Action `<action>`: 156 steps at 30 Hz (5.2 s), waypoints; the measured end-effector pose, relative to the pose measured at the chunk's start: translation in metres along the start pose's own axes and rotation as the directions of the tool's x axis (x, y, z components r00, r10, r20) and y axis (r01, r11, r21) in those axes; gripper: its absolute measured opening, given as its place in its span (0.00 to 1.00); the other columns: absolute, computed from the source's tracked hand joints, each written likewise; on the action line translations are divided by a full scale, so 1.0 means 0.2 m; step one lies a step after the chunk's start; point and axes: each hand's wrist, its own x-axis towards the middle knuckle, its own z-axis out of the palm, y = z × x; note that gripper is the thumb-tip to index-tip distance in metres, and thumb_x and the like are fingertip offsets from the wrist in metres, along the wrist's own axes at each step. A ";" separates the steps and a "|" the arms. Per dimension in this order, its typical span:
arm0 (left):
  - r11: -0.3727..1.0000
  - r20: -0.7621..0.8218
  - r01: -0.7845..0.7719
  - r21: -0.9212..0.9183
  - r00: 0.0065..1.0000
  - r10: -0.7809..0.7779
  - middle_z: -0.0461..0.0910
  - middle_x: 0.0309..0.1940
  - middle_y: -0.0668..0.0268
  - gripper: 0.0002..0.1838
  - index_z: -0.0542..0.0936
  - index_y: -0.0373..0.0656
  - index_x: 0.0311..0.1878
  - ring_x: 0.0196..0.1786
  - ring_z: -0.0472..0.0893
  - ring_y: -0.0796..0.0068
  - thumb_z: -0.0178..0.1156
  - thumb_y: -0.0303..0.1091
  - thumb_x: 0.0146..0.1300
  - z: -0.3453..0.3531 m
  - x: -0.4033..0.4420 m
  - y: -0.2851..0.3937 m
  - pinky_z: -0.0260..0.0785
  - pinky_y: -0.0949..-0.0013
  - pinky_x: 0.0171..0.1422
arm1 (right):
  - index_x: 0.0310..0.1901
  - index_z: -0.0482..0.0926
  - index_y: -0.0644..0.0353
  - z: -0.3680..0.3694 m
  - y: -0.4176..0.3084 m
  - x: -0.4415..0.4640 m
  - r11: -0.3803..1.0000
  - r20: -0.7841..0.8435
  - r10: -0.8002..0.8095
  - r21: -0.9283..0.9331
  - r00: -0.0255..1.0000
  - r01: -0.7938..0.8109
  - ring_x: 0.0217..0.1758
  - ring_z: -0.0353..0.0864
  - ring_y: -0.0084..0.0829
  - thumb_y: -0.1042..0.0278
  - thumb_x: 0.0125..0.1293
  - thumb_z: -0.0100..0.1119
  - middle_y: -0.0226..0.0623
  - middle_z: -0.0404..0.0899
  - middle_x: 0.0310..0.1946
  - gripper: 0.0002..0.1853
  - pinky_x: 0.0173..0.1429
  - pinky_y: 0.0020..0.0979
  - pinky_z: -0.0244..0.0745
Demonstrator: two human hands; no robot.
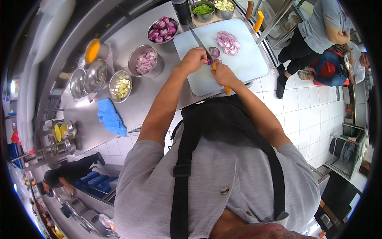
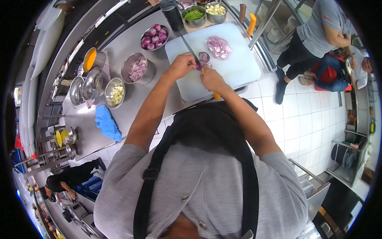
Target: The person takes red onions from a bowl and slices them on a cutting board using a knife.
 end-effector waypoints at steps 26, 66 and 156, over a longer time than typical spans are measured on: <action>0.990 0.005 0.054 0.131 0.998 -0.055 0.84 0.38 0.56 0.07 0.83 0.38 0.34 0.43 0.85 0.52 0.73 0.20 0.56 -0.04 -0.03 0.04 0.78 0.55 0.50 | 0.57 0.71 0.75 0.05 0.05 0.07 0.999 0.026 -0.029 0.015 0.999 0.029 0.23 0.88 0.45 0.63 0.79 0.57 0.56 0.86 0.29 0.20 0.33 0.46 0.85; 0.998 -0.221 -0.065 0.010 0.973 0.065 0.87 0.39 0.56 0.13 0.86 0.38 0.48 0.41 0.88 0.52 0.72 0.22 0.59 0.04 -0.11 -0.01 0.81 0.55 0.50 | 0.61 0.69 0.75 0.12 0.27 0.10 0.950 -0.164 -0.243 -0.240 0.956 0.200 0.48 0.87 0.69 0.60 0.77 0.54 0.71 0.85 0.44 0.24 0.57 0.62 0.80; 0.968 -0.043 -0.127 0.218 0.989 0.140 0.87 0.39 0.56 0.04 0.88 0.40 0.37 0.45 0.87 0.50 0.69 0.25 0.59 -0.02 -0.02 -0.05 0.80 0.53 0.54 | 0.57 0.74 0.74 -0.14 0.00 -0.05 0.969 0.054 -0.084 -0.228 0.995 0.094 0.53 0.86 0.67 0.60 0.76 0.54 0.69 0.86 0.45 0.22 0.62 0.60 0.79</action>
